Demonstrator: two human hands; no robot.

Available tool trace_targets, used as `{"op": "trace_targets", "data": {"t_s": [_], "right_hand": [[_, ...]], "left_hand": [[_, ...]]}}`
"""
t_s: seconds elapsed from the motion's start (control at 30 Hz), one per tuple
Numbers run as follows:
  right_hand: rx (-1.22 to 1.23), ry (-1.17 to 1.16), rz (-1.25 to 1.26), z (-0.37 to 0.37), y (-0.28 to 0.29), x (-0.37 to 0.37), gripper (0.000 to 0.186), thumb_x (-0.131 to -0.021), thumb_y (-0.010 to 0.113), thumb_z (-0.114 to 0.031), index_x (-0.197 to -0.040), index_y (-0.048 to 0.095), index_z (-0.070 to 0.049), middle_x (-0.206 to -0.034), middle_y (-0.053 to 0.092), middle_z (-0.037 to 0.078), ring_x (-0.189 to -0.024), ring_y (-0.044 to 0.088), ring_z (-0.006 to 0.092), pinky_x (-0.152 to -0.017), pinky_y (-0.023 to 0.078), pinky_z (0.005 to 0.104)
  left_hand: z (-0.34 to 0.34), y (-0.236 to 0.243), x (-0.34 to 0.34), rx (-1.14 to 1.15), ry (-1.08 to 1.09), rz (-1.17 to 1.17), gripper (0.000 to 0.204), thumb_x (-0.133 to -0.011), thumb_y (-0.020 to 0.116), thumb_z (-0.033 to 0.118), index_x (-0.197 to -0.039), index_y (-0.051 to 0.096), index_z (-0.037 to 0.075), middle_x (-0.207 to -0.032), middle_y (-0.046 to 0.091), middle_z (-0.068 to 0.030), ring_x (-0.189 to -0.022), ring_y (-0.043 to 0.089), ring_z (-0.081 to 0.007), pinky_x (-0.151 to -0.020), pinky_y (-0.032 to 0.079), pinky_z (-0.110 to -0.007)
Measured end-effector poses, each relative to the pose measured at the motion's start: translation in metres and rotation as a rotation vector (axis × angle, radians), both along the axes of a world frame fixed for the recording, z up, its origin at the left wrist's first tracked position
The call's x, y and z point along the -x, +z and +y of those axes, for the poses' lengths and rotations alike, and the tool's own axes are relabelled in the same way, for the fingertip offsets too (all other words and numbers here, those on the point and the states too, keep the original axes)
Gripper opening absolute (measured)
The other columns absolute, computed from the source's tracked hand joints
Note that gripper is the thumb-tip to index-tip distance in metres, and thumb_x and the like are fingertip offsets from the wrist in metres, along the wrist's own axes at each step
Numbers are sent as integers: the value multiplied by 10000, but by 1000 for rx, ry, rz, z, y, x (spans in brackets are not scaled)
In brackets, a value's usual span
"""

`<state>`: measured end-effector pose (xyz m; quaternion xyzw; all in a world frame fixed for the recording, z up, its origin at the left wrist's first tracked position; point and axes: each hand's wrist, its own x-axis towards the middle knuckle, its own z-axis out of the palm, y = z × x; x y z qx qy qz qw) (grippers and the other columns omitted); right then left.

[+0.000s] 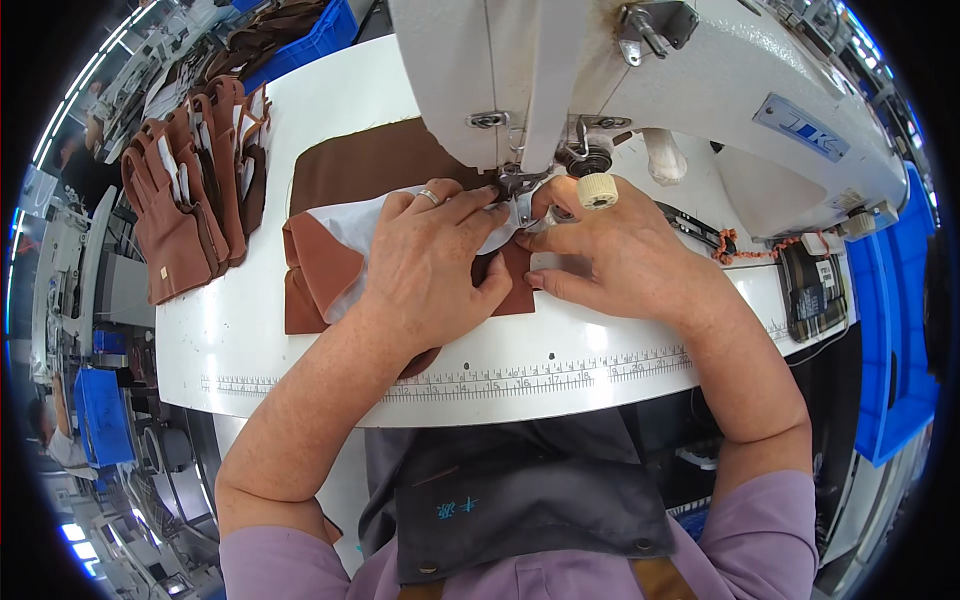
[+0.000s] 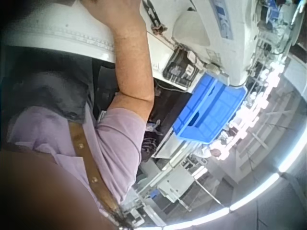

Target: Sewing together components of a leather handbag using an industrial sewing machine.

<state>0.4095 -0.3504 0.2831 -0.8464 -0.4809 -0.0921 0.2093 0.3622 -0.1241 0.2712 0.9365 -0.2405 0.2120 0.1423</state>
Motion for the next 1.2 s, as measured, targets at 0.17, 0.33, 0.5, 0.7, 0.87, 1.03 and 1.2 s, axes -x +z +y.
{"op": "trace_targets", "data": {"t_s": [0.17,0.33,0.5,0.7,0.87,1.03,1.2], "right_hand": [[-9,0,25,-3,-3,-1,274,-802,782,-316,-971,797,-101,-918,643,78,-955,591,280,-816,501,421],[37,73,-9,-5,-6,-3,225,-801,784,-311,-844,782,-90,-879,641,82,-884,624,291,-748,508,429],[-39,64,-37,-4,-6,-3,208,-777,792,-287,-794,765,-81,-833,642,65,-887,628,278,-720,510,426],[-138,102,-67,1,-6,-4,196,-745,802,-255,-768,749,-67,-829,666,43,-879,627,258,-720,530,416],[52,85,-25,-5,-2,-3,194,-823,783,-278,-928,754,-118,-1146,711,-2,-897,672,211,-803,502,415],[-115,97,-33,-2,-5,-3,210,-771,792,-267,-744,734,-67,-803,637,47,-837,631,258,-711,510,412],[-60,83,-25,-3,-8,-3,229,-803,773,-293,-738,732,-77,-734,589,62,-763,632,269,-703,489,418]], "left_hand": [[3,4,-2,22,-50,-8,264,-760,737,152,-1014,776,88,-1103,738,-42,-1066,648,-219,-950,442,-405],[1,3,-2,-12,-60,-25,216,-755,782,129,-971,788,125,-1046,732,3,-1040,670,-213,-991,442,-407],[1,2,-3,-23,-74,-39,197,-763,781,116,-960,789,126,-1031,734,4,-1028,677,-213,-1002,461,-420],[1,3,-3,-13,-82,-48,126,-764,765,107,-889,776,96,-990,729,-6,-997,672,-198,-1002,470,-420],[-1,2,-5,101,-50,34,161,-747,762,66,-908,780,68,-984,736,-33,-995,675,-228,-964,489,-405],[2,2,-9,56,-49,55,158,-757,764,61,-913,783,58,-990,737,-18,-981,679,-221,-961,484,-402],[4,8,-13,-41,-127,11,162,-776,732,77,-930,783,71,-1003,734,2,-964,685,-198,-1007,461,-410]]}}
